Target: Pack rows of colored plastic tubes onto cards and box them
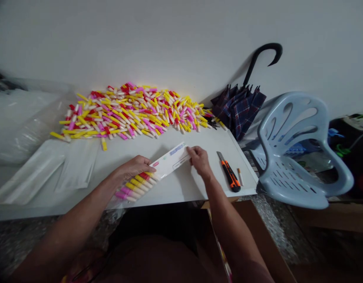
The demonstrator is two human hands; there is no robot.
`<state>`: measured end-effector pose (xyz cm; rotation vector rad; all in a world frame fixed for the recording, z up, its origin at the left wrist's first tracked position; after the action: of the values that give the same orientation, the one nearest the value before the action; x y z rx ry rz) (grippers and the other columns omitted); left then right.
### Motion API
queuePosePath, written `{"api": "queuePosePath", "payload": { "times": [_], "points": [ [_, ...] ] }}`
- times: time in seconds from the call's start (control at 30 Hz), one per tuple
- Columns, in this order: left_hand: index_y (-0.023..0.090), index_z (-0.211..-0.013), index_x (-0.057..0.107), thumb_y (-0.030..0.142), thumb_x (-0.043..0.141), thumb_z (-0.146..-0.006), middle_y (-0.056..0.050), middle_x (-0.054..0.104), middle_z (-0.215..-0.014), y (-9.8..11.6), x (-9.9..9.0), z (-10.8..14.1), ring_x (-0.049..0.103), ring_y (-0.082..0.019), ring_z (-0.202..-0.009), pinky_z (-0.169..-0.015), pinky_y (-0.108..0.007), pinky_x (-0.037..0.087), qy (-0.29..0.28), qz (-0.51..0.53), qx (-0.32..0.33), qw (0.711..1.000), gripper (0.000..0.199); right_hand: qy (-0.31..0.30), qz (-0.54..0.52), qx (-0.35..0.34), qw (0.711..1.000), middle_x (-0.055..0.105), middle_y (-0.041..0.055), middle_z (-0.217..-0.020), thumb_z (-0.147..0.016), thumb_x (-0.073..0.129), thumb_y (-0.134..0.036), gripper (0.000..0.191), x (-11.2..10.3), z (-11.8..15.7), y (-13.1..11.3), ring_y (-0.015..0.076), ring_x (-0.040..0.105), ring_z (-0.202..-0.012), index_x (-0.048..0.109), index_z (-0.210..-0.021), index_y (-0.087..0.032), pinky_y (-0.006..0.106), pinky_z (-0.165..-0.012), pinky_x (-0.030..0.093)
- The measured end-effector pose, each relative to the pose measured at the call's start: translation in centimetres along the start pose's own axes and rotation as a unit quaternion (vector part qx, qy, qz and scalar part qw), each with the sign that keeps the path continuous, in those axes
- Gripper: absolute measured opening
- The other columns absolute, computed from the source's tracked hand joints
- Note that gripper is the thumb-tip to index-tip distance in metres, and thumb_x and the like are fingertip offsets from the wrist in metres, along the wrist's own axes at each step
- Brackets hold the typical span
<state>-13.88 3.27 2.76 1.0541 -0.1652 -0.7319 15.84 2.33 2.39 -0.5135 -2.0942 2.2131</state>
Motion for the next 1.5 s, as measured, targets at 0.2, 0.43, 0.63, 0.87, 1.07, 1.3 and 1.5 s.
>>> {"api": "queuePosePath", "payload": {
  "times": [0.2,0.43,0.63,0.87,1.07,1.3,1.5],
  "points": [
    [0.016,-0.075,0.072,0.051,0.079,-0.073,0.001,0.064,-0.063,-0.2,0.0,0.0,0.053,-0.013,-0.058,-0.056,-0.025,0.041,0.050,0.033,0.064,0.996,0.035,0.194,0.179,0.016,0.964,0.063,0.0054,-0.065,-0.085,0.069,-0.058,0.042,-7.5,-3.8,-0.3,0.0198,0.059,-0.060,0.063,-0.085,-0.017,0.035,-0.059,0.051],
    [0.015,-0.082,0.075,0.056,0.076,-0.079,-0.001,0.067,-0.072,-0.7,0.1,0.1,0.056,-0.014,-0.065,-0.063,-0.026,0.043,0.077,0.074,0.100,0.989,0.041,0.091,0.167,-0.103,0.976,0.073,0.0149,-0.103,-0.093,0.064,-0.063,0.049,0.3,4.0,-1.7,0.0271,0.067,-0.089,0.071,-0.112,-0.017,0.041,-0.079,0.055],
    [0.015,-0.079,0.073,0.058,0.077,-0.079,-0.001,0.067,-0.072,0.7,0.8,1.3,0.057,-0.014,-0.068,-0.065,-0.026,0.044,0.097,0.090,0.131,0.982,0.043,-0.204,-0.102,0.080,0.970,0.067,0.0028,-0.075,-0.090,0.072,-0.062,0.044,9.0,8.6,-0.7,0.0147,0.057,-0.061,0.075,-0.098,-0.019,0.027,-0.058,0.049],
    [0.016,-0.084,0.075,0.060,0.079,-0.077,-0.004,0.073,-0.080,1.5,1.8,1.9,0.063,-0.017,-0.073,-0.068,-0.028,0.050,0.114,0.150,0.142,0.972,0.044,-0.231,-0.164,0.123,0.951,0.068,0.0035,-0.082,-0.086,0.076,-0.060,0.044,9.1,9.3,-1.3,0.0148,0.057,-0.066,0.075,-0.104,-0.020,0.025,-0.056,0.048],
    [0.016,-0.080,0.074,0.058,0.080,-0.078,-0.003,0.069,-0.077,2.6,3.6,1.5,0.060,-0.016,-0.074,-0.068,-0.027,0.050,0.120,0.173,0.176,0.962,0.043,-0.203,-0.101,0.054,0.972,0.066,0.0035,-0.078,-0.093,0.068,-0.056,0.040,7.1,10.0,-2.9,0.0161,0.057,-0.071,0.079,-0.082,-0.018,0.026,-0.060,0.049],
    [0.015,-0.083,0.071,0.071,0.075,-0.079,-0.005,0.067,-0.081,4.9,7.6,0.6,0.061,-0.016,-0.074,-0.063,-0.026,0.052,0.029,0.183,0.183,0.966,0.056,-0.101,-0.065,0.021,0.992,0.068,0.0042,-0.076,-0.091,0.068,-0.056,0.042,0.1,12.4,-4.8,0.0159,0.055,-0.065,0.080,-0.081,-0.018,0.028,-0.055,0.050],
    [0.016,-0.089,0.074,0.062,0.083,-0.074,-0.003,0.068,-0.079,2.1,8.8,-1.5,0.065,-0.015,-0.071,-0.062,-0.027,0.059,0.050,0.160,0.158,0.973,0.049,0.143,0.069,0.017,0.987,0.063,0.0032,-0.066,-0.090,0.071,-0.051,0.038,-13.3,18.7,-7.9,0.0151,0.052,-0.058,0.076,-0.074,-0.017,0.027,-0.052,0.044]
  ]
}}
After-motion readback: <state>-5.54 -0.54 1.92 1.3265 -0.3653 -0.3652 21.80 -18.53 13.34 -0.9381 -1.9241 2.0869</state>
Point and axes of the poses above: each hand's wrist, its own z-axis away from the middle knuckle, its own x-axis out of the palm, y = z × x, the point moved 4 cm from there along -z, towards the middle knuckle
